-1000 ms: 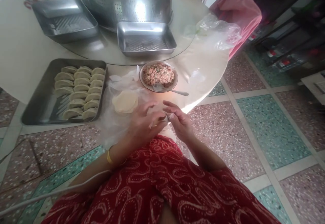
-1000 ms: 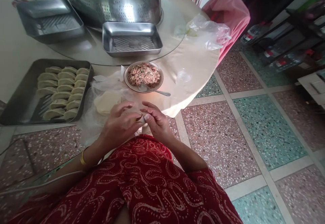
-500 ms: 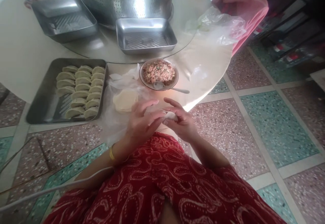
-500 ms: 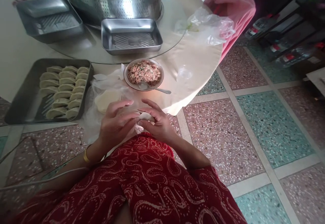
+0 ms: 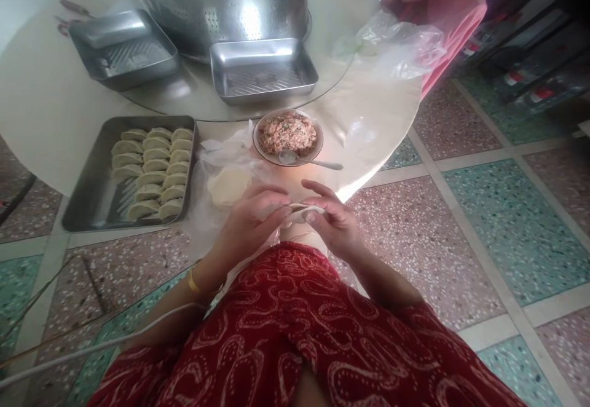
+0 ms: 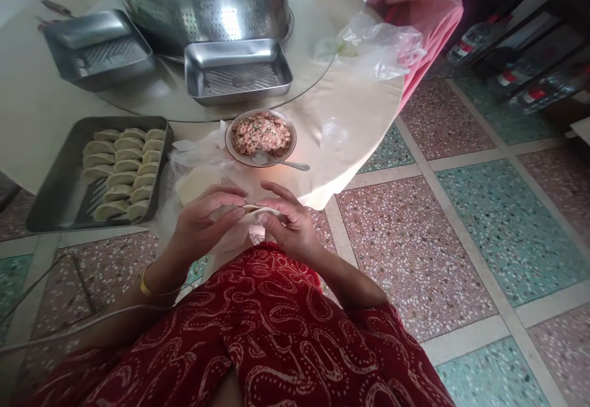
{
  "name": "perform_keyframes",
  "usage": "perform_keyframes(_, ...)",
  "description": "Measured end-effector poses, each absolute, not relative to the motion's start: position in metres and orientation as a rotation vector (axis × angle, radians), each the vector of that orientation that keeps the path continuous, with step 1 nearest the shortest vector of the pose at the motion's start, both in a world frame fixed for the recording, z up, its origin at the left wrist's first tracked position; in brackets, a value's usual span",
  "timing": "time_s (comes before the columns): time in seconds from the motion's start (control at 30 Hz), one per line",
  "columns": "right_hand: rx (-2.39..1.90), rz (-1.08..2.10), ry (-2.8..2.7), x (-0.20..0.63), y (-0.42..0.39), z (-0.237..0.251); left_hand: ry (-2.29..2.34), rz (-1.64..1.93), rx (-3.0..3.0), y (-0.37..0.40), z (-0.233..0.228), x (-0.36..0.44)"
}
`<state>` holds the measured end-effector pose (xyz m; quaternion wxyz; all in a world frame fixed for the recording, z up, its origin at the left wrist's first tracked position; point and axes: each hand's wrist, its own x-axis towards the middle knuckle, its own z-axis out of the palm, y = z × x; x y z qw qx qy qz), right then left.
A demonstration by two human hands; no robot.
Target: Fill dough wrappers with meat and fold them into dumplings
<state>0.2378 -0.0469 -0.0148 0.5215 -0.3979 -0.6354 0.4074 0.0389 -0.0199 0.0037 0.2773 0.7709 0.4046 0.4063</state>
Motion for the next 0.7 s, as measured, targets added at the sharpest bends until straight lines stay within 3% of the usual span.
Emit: perform_keyframes(0.7, -0.939, 1.121, -1.608, 0.225, -0.043, -0.002, 1.01, 1.058, 2.138, -0.022, 0.013, 0.034)
